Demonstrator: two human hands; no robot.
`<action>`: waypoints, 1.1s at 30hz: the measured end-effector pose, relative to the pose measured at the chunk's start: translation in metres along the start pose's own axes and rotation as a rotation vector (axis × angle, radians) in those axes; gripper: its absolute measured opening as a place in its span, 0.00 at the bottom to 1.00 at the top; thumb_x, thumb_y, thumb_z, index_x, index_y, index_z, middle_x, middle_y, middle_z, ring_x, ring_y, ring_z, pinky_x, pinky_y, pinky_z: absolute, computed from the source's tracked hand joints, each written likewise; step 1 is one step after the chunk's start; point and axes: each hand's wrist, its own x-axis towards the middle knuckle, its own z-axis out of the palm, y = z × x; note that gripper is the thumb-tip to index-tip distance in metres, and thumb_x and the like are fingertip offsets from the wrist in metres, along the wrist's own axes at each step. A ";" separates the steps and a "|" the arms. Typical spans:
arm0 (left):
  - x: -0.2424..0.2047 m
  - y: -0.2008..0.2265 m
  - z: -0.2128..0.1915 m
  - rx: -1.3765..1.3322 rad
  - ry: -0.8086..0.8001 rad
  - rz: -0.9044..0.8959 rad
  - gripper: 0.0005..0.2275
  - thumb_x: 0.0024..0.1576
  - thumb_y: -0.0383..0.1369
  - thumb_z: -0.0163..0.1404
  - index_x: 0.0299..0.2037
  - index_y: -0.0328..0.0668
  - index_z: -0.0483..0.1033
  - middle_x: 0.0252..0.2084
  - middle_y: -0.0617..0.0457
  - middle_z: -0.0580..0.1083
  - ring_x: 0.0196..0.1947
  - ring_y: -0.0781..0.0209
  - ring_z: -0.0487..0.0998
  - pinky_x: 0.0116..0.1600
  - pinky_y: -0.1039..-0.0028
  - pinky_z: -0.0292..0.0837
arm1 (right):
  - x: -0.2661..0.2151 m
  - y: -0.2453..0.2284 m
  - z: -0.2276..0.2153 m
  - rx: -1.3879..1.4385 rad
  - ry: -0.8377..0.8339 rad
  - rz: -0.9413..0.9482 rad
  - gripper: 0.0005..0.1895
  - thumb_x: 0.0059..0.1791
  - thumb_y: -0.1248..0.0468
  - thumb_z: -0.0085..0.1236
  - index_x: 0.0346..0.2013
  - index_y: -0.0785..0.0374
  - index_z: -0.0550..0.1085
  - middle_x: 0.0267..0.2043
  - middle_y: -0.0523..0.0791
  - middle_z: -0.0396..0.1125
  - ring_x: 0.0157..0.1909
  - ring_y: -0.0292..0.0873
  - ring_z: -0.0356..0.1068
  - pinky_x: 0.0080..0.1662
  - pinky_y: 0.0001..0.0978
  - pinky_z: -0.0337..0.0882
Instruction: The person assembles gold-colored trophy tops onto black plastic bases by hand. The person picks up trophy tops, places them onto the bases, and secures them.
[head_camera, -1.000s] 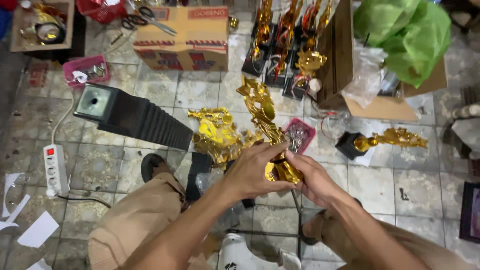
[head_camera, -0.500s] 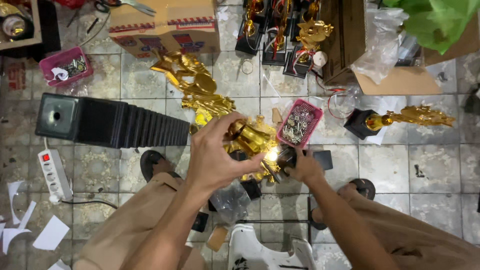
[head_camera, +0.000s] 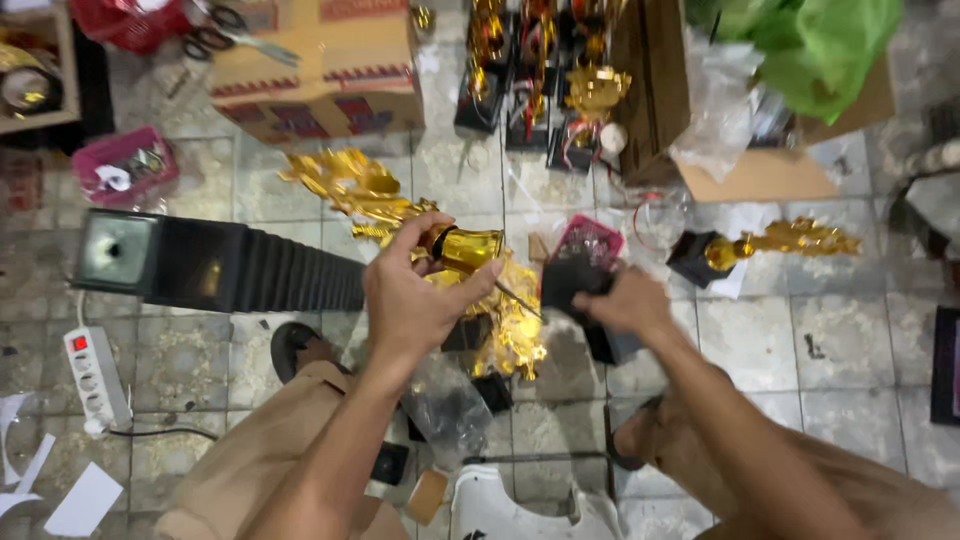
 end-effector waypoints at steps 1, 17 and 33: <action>-0.001 0.003 0.002 -0.166 0.009 -0.126 0.32 0.35 0.37 0.74 0.49 0.32 0.77 0.40 0.38 0.75 0.39 0.48 0.82 0.47 0.67 0.82 | -0.011 -0.005 -0.033 0.239 0.119 -0.040 0.54 0.37 0.34 0.64 0.67 0.64 0.66 0.53 0.62 0.70 0.44 0.62 0.73 0.50 0.57 0.72; 0.007 0.015 0.028 -0.709 -0.030 -0.617 0.19 0.48 0.32 0.62 0.49 0.34 0.79 0.44 0.40 0.82 0.35 0.52 0.83 0.45 0.71 0.81 | -0.134 -0.046 -0.058 1.200 0.382 -0.309 0.17 0.33 0.73 0.77 0.35 0.71 0.84 0.38 0.50 0.81 0.38 0.40 0.78 0.48 0.39 0.81; -0.001 -0.031 0.055 -0.848 -0.151 -0.684 0.28 0.48 0.33 0.62 0.62 0.37 0.75 0.40 0.48 0.81 0.32 0.61 0.80 0.44 0.70 0.81 | -0.120 -0.070 -0.074 0.849 0.568 -0.802 0.26 0.29 0.56 0.82 0.37 0.58 0.81 0.36 0.41 0.80 0.37 0.33 0.77 0.43 0.31 0.79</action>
